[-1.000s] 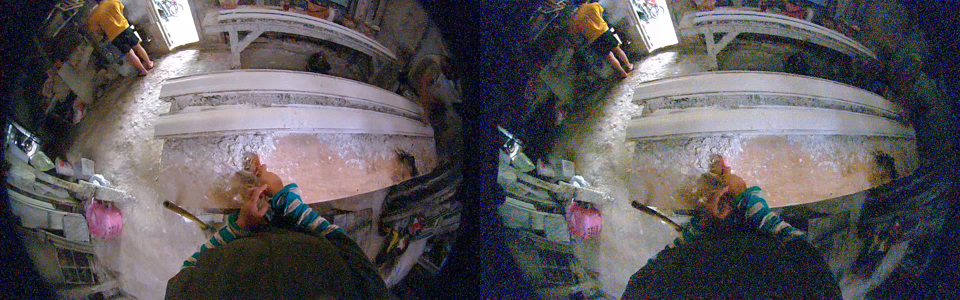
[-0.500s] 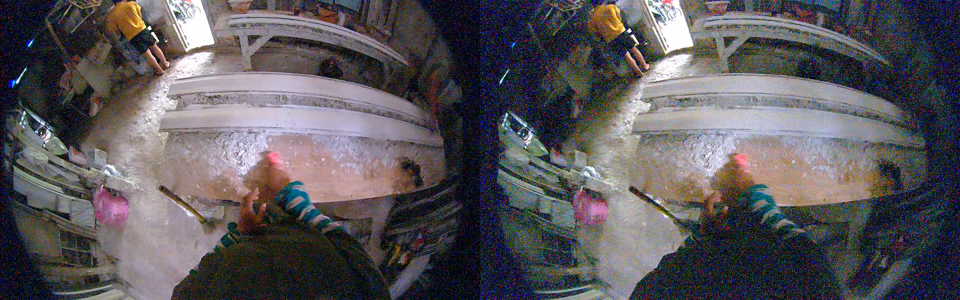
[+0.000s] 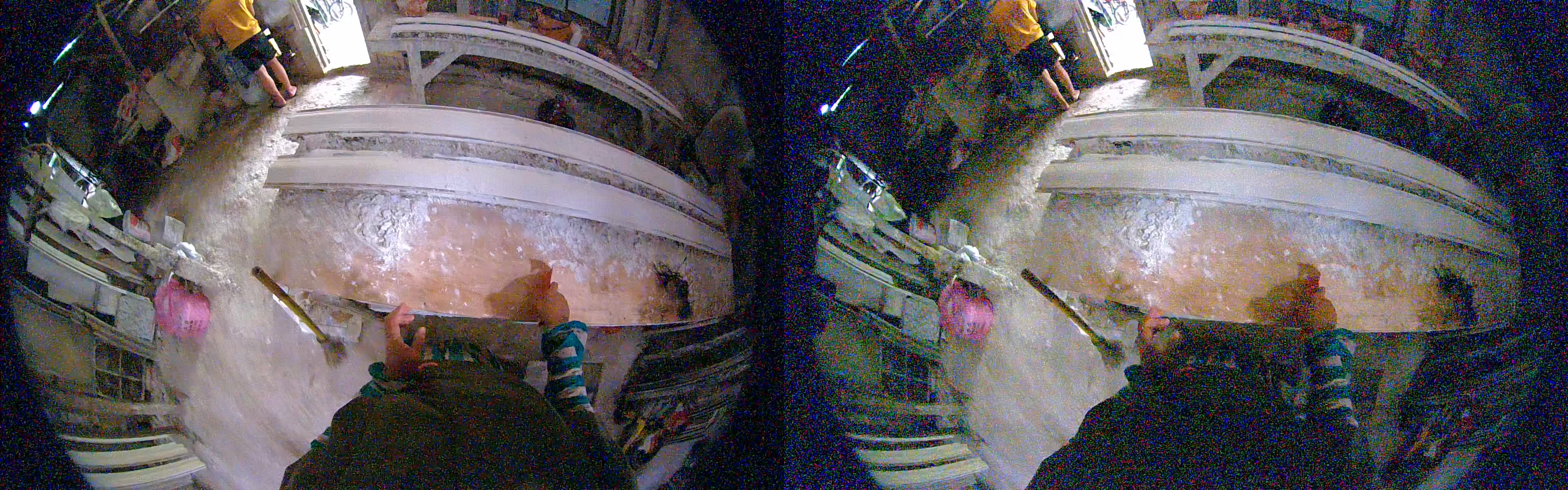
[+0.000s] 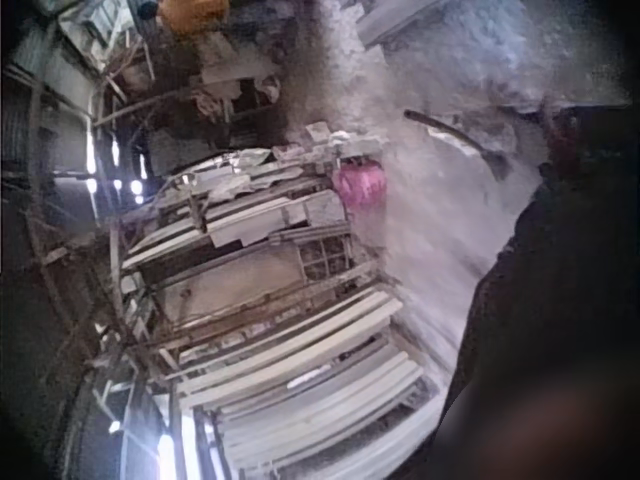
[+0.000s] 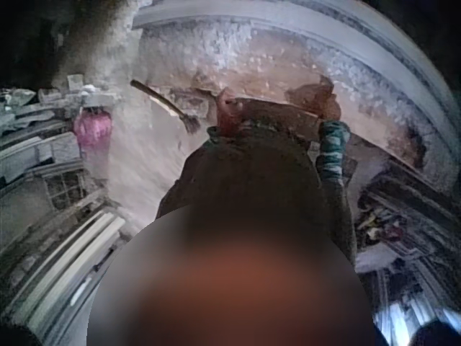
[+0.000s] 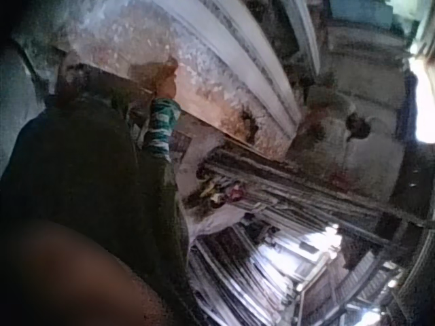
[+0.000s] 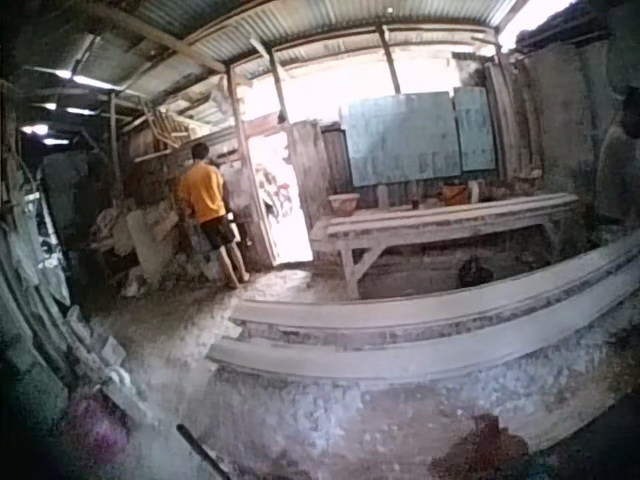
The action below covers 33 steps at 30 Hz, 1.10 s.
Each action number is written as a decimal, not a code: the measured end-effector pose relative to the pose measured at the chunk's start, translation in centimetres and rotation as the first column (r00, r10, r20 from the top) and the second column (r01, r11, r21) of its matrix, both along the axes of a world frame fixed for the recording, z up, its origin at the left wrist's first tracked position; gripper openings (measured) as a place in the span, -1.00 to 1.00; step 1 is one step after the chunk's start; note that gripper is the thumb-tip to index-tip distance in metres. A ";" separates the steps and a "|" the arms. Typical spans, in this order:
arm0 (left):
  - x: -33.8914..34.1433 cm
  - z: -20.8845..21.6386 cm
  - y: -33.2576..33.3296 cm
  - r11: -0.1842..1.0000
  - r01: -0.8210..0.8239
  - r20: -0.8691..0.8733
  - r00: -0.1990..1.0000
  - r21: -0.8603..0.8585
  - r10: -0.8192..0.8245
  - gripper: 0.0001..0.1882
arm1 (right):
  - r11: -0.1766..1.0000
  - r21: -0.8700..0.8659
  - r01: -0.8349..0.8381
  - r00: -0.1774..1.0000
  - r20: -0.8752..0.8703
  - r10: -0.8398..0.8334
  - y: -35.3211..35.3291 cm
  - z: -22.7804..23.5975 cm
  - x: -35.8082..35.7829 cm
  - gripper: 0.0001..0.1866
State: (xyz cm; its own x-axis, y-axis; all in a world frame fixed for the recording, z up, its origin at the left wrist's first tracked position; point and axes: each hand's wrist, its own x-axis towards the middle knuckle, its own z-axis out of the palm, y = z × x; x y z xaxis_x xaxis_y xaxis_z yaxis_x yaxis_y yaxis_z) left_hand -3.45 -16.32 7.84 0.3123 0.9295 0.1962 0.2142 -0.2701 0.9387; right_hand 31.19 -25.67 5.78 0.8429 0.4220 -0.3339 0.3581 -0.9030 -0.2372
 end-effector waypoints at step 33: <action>-7.5 -3.6 17.0 0.993 0.093 -0.287 0.956 0.077 -0.067 -0.54 | 0.750 0.555 -0.359 0.801 -0.229 0.553 31.0 2.1 -28.7 -0.47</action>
State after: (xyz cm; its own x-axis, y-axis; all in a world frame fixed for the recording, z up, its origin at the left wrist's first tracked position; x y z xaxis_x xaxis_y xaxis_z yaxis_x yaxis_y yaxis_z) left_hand -10.95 0.68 4.19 0.4396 0.8821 0.1691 0.4419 -0.3763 0.8143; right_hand 2.48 5.30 7.92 0.3638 0.9037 -0.2259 0.4977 -0.3936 -0.7729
